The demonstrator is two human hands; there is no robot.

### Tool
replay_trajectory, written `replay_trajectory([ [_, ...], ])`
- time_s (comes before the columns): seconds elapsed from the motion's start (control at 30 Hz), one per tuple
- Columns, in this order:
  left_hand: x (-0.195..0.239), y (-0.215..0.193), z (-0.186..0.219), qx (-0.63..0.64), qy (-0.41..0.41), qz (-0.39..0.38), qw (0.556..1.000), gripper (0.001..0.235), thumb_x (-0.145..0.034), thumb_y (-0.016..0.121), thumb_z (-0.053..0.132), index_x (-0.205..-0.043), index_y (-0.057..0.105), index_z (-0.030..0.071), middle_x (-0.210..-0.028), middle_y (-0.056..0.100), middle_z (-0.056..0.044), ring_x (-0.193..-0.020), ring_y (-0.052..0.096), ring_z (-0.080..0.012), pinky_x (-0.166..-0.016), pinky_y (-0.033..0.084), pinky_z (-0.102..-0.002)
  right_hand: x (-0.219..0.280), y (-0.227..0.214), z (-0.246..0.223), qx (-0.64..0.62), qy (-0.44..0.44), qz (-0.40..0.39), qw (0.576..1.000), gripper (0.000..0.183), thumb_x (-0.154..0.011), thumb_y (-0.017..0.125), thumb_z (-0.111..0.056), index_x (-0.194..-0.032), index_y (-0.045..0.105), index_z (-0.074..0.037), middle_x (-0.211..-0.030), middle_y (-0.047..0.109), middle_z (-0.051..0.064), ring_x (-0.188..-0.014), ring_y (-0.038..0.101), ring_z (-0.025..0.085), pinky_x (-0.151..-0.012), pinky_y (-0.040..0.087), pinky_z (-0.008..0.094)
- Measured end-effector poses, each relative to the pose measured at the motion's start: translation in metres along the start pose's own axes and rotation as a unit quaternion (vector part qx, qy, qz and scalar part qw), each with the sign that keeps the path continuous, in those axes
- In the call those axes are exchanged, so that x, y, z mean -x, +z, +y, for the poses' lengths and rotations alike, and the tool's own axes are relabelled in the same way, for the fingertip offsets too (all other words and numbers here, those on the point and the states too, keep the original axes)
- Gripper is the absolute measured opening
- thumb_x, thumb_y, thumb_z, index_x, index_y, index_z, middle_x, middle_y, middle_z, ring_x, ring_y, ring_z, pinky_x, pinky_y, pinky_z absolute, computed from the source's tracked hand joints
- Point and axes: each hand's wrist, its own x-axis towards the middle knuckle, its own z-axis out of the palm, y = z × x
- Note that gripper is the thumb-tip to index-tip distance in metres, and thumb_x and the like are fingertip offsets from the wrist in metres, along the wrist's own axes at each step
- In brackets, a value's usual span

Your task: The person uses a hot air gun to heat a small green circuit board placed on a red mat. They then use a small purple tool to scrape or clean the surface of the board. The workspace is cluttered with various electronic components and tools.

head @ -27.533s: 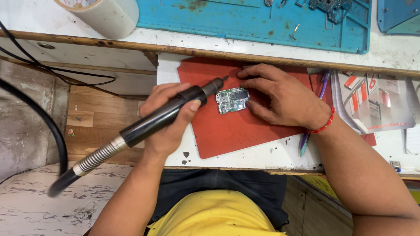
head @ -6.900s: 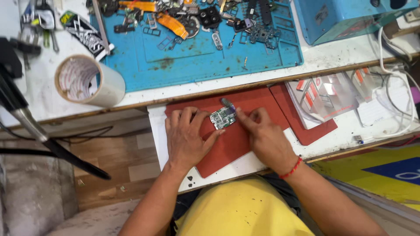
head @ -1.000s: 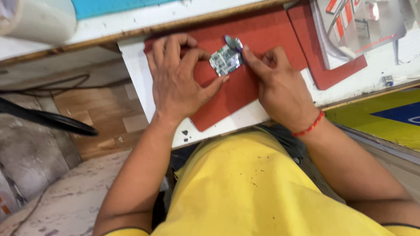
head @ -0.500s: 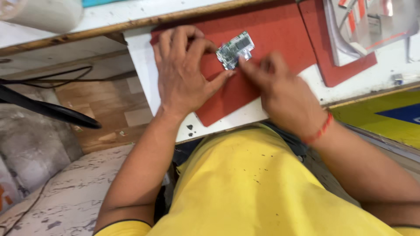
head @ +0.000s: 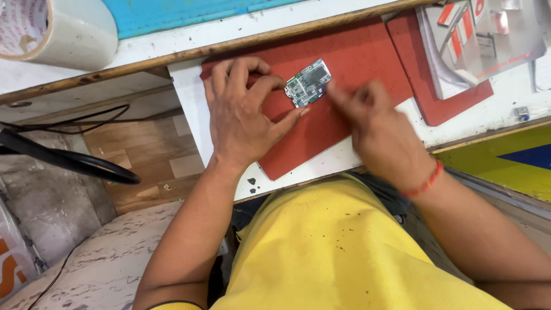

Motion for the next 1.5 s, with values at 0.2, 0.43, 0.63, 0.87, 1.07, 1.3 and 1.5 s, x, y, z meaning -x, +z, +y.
replay_trajectory([
  [0.2,-0.001,0.001,-0.001,0.004,0.004,-0.002,1.0,0.043,-0.07,0.099,0.042,-0.096,0.075,0.018,-0.117,0.057,0.0,-0.117,0.049,-0.0267,-0.1,0.038,-0.045,0.012,0.003,-0.002,-0.042,-0.003,0.031,0.999,0.068,-0.086,0.051,0.007,-0.151,0.053,-0.012,-0.109,0.055,0.022,-0.082,0.065,0.043,-0.067,0.055,0.049],
  [0.43,0.006,0.001,0.0,-0.002,0.013,-0.017,1.0,0.046,-0.07,0.1,0.042,-0.1,0.074,0.016,-0.12,0.057,-0.002,-0.118,0.047,-0.028,-0.102,0.036,-0.047,0.008,0.011,-0.006,-0.032,0.008,0.007,0.999,0.068,-0.086,0.051,0.006,-0.15,0.053,-0.017,-0.112,0.056,0.02,-0.08,0.065,0.04,-0.063,0.055,0.049],
  [0.63,0.009,-0.004,0.003,-0.007,-0.001,-0.014,1.0,0.045,-0.069,0.098,0.041,-0.099,0.074,0.017,-0.118,0.057,-0.003,-0.117,0.048,-0.0277,-0.101,0.037,-0.047,0.009,0.001,-0.002,-0.023,-0.032,-0.001,0.999,0.069,-0.086,0.05,0.005,-0.149,0.056,-0.023,-0.11,0.057,0.015,-0.076,0.067,0.036,-0.061,0.056,0.046],
  [0.87,-0.002,-0.005,0.008,0.005,-0.027,-0.008,1.0,0.047,-0.064,0.097,0.041,-0.097,0.074,0.016,-0.116,0.058,-0.003,-0.113,0.05,-0.0287,-0.096,0.039,-0.047,-0.008,-0.011,0.007,-0.003,-0.085,0.011,0.996,0.062,-0.083,0.054,0.001,-0.141,0.061,-0.019,-0.106,0.059,0.018,-0.064,0.064,0.036,-0.052,0.053,0.046],
  [1.07,-0.004,-0.008,0.013,0.01,-0.048,-0.022,0.999,0.044,-0.065,0.094,0.042,-0.096,0.075,0.017,-0.114,0.06,0.0,-0.11,0.05,-0.0269,-0.096,0.04,-0.046,-0.017,-0.012,0.006,-0.001,-0.015,0.049,0.999,0.063,-0.085,0.052,0.002,-0.143,0.059,-0.02,-0.104,0.061,0.015,-0.064,0.065,0.035,-0.056,0.055,0.046],
  [1.3,0.009,-0.004,0.009,0.002,-0.02,-0.004,1.0,0.045,-0.07,0.092,0.042,-0.101,0.073,0.015,-0.119,0.059,-0.004,-0.118,0.05,-0.0288,-0.099,0.039,-0.048,-0.011,-0.006,0.012,0.02,-0.052,0.037,0.998,0.061,-0.088,0.054,0.003,-0.144,0.06,-0.021,-0.105,0.06,0.014,-0.071,0.065,0.036,-0.058,0.053,0.047],
  [1.5,-0.003,-0.007,0.014,-0.008,-0.017,-0.01,1.0,0.047,-0.066,0.091,0.044,-0.098,0.073,0.015,-0.115,0.059,-0.004,-0.116,0.049,-0.031,-0.096,0.038,-0.05,-0.016,-0.012,0.01,0.025,-0.016,0.035,0.999,0.061,-0.087,0.055,0.0,-0.143,0.06,-0.022,-0.104,0.059,0.014,-0.068,0.065,0.036,-0.057,0.054,0.048],
])
